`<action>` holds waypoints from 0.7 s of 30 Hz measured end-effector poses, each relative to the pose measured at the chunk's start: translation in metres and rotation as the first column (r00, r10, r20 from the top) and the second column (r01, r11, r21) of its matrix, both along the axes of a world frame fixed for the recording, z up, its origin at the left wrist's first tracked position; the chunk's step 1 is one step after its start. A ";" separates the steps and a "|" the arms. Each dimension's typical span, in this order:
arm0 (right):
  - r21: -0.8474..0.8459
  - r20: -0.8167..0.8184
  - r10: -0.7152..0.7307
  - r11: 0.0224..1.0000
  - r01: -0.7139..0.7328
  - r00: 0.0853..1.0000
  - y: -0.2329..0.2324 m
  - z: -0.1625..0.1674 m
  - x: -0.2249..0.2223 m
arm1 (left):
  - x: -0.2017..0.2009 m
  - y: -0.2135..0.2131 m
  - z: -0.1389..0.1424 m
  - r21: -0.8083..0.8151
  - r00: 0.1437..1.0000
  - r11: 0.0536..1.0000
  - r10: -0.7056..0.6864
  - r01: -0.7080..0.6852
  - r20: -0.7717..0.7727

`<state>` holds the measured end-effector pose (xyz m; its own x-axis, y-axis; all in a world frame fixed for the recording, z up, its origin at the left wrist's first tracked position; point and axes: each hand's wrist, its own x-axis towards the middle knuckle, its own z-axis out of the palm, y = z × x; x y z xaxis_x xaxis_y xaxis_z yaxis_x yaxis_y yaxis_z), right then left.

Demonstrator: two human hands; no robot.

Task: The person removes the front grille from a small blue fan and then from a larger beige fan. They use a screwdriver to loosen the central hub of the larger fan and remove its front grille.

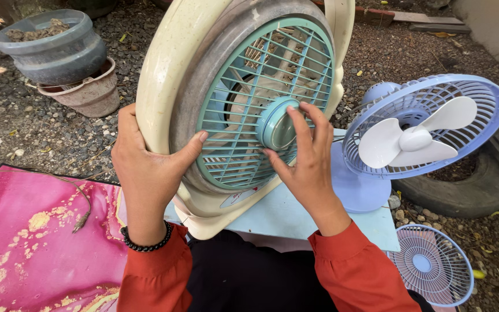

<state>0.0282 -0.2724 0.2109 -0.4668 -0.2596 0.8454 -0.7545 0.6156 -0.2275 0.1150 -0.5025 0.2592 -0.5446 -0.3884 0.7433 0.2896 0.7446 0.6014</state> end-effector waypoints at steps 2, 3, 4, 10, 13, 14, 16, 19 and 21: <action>-0.002 -0.026 0.029 1.000 -0.029 0.999 0.000 -0.003 0.001 | 0.000 0.000 0.000 0.007 1.000 1.000 -0.002 0.002 0.002; -0.035 -0.034 0.026 0.999 -0.027 0.999 0.001 -0.004 0.001 | 0.000 0.001 0.001 0.003 1.000 1.000 -0.003 0.003 -0.004; -0.067 -0.041 0.024 0.997 -0.027 0.999 0.002 -0.005 0.002 | 0.000 0.001 0.001 0.000 1.000 1.000 -0.002 0.002 -0.009; -0.242 0.264 0.012 0.969 0.055 0.964 -0.001 -0.001 -0.004 | 0.001 0.001 0.002 -0.017 1.000 1.000 0.004 -0.004 0.003; -0.236 0.441 0.004 0.965 0.112 0.898 -0.005 0.005 -0.009 | 0.001 0.001 0.002 -0.010 1.000 1.000 0.002 -0.002 -0.007; -0.245 0.503 0.022 0.962 0.118 0.864 -0.005 0.006 -0.010 | 0.000 0.001 0.002 -0.012 1.000 1.000 0.003 -0.003 -0.004; -0.125 0.246 0.032 0.992 -0.001 0.969 -0.001 0.008 -0.007 | 0.000 0.001 0.002 -0.012 1.000 1.000 0.006 -0.006 -0.001; 0.065 0.076 0.046 0.997 -0.051 0.996 0.008 0.009 -0.001 | 0.000 0.001 0.001 -0.005 1.000 1.000 0.005 -0.005 -0.007; 0.112 0.044 0.078 0.990 -0.083 0.996 0.012 0.009 0.000 | 0.000 0.000 0.001 -0.038 1.000 0.999 0.027 -0.028 -0.014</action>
<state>0.0279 -0.2602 0.2199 -0.4731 -0.3912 0.7894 -0.7943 0.5770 -0.1901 0.1148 -0.5026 0.2606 -0.5235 -0.3741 0.7655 0.2767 0.7751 0.5680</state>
